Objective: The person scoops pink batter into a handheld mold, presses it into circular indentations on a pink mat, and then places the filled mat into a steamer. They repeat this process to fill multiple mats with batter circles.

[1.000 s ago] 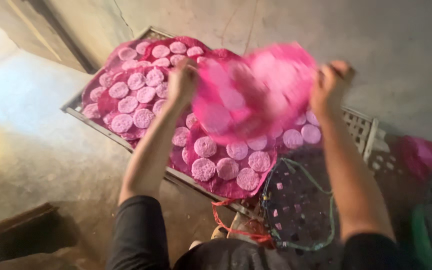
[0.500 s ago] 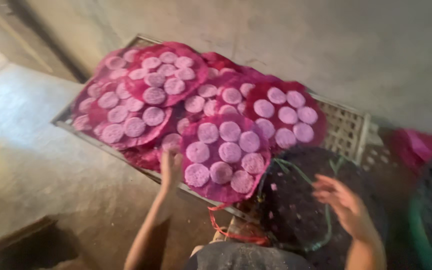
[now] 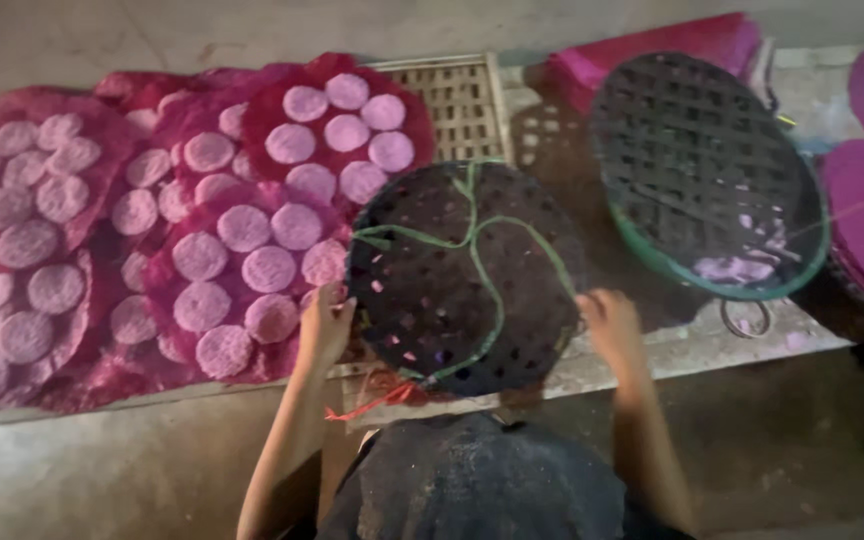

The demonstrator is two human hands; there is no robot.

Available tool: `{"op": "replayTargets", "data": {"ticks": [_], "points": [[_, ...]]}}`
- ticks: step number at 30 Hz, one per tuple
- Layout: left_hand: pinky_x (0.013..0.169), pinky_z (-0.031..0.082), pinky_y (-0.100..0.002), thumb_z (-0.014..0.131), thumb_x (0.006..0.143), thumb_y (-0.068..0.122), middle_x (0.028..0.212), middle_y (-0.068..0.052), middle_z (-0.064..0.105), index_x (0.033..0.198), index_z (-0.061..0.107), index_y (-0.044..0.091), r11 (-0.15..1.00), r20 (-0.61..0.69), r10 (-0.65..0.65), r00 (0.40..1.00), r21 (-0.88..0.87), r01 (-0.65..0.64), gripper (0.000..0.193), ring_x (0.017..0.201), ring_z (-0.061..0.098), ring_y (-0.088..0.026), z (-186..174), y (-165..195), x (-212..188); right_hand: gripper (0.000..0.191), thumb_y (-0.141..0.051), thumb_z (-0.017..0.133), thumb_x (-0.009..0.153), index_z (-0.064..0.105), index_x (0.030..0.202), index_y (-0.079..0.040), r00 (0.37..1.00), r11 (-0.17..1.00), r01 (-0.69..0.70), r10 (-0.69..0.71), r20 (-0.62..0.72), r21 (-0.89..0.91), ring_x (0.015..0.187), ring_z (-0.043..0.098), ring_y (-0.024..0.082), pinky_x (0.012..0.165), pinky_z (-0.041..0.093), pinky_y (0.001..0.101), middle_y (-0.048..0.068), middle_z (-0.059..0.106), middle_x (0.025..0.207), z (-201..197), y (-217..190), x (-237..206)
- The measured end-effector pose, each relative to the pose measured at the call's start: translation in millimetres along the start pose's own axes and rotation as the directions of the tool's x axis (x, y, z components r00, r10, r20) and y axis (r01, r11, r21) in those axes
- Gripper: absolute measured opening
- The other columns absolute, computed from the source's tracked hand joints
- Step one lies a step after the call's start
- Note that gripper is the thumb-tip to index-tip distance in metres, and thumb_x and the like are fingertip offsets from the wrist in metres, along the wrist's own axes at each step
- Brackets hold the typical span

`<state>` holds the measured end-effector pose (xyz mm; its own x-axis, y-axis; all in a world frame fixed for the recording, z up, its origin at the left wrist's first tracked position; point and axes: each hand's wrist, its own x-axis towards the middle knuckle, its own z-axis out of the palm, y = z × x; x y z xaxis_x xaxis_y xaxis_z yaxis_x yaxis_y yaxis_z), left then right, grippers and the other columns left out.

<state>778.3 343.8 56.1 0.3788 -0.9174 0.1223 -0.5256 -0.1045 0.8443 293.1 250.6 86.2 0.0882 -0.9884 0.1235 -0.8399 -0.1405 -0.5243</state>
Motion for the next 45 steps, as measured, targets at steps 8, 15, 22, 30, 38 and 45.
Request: {"op": "replayTargets", "data": {"ticks": [8, 15, 22, 30, 38, 45], "points": [[0.076, 0.053, -0.027, 0.071, 0.093, 0.01, 0.103, -0.009, 0.074, 0.12, 0.067, -0.002, 0.906, 0.083, -0.212, 0.974, -0.356, 0.228, 0.03, 0.088, 0.066, -0.011, -40, 99, -15, 0.03, -0.027, 0.069, 0.093, 0.061, 0.108, -0.002, 0.952, 0.952, 0.168, -0.09, -0.292, 0.255, 0.099, 0.054, 0.037, 0.087, 0.043, 0.0459, 0.018, 0.059, 0.105, -54, -45, -1], [0.058, 0.045, -0.028, 0.071, 0.097, 0.01, 0.102, -0.014, 0.068, 0.133, 0.061, -0.003, 0.833, 0.242, 0.074, 0.967, -0.548, 0.074, 0.039, 0.074, 0.059, -0.017, 64, 263, 78, 0.025, -0.025, 0.065, 0.105, 0.064, 0.112, -0.001, 0.848, 0.863, 0.163, 0.124, -0.515, 0.478, 0.092, 0.056, 0.015, 0.08, 0.046, 0.0306, 0.005, 0.054, 0.104, -183, 55, 66], [0.09, 0.056, -0.035, 0.077, 0.087, 0.029, 0.118, -0.015, 0.067, 0.132, 0.064, 0.007, 0.932, 0.184, 0.334, 0.924, -0.208, -0.296, 0.051, 0.101, 0.07, -0.023, 155, 292, 159, 0.035, -0.03, 0.063, 0.113, 0.061, 0.111, 0.004, 0.826, 0.992, -0.129, 0.1, -0.554, -0.014, 0.089, 0.056, 0.029, 0.086, 0.041, 0.0461, 0.016, 0.059, 0.103, -213, 91, 115], [0.094, 0.043, -0.063, 0.093, 0.055, 0.046, 0.149, -0.02, 0.044, 0.142, 0.05, 0.021, 0.714, -0.112, -0.062, 0.992, 0.689, 0.122, 0.1, 0.131, 0.047, -0.052, 77, 179, 112, 0.046, -0.023, 0.075, 0.094, 0.063, 0.135, -0.006, 0.836, 0.836, 0.534, -0.499, -0.227, 0.13, 0.121, 0.059, 0.04, 0.102, 0.049, 0.0474, 0.018, 0.061, 0.129, -83, -69, 62], [0.096, 0.051, -0.049, 0.089, 0.074, 0.025, 0.125, -0.015, 0.063, 0.132, 0.059, 0.014, 0.931, -0.188, 0.054, 0.981, 0.366, 0.019, 0.066, 0.115, 0.061, -0.037, 30, 130, 80, 0.064, -0.026, 0.079, 0.093, 0.051, 0.147, -0.006, 0.956, 0.95, 0.294, -0.292, 0.03, -0.108, 0.114, 0.062, 0.044, 0.092, 0.053, 0.0536, 0.023, 0.061, 0.126, -15, -91, 126], [0.103, 0.046, -0.046, 0.094, 0.065, 0.029, 0.124, -0.019, 0.063, 0.136, 0.058, 0.008, 0.967, 0.517, 0.171, 0.839, 0.078, -0.244, 0.082, 0.117, 0.06, -0.036, 31, 165, -51, 0.051, -0.019, 0.068, 0.092, 0.053, 0.139, -0.006, 0.892, 0.836, 0.296, -0.415, 0.18, 0.462, 0.1, 0.065, 0.026, 0.087, 0.054, 0.0401, 0.013, 0.063, 0.115, -27, -113, 41]]}}
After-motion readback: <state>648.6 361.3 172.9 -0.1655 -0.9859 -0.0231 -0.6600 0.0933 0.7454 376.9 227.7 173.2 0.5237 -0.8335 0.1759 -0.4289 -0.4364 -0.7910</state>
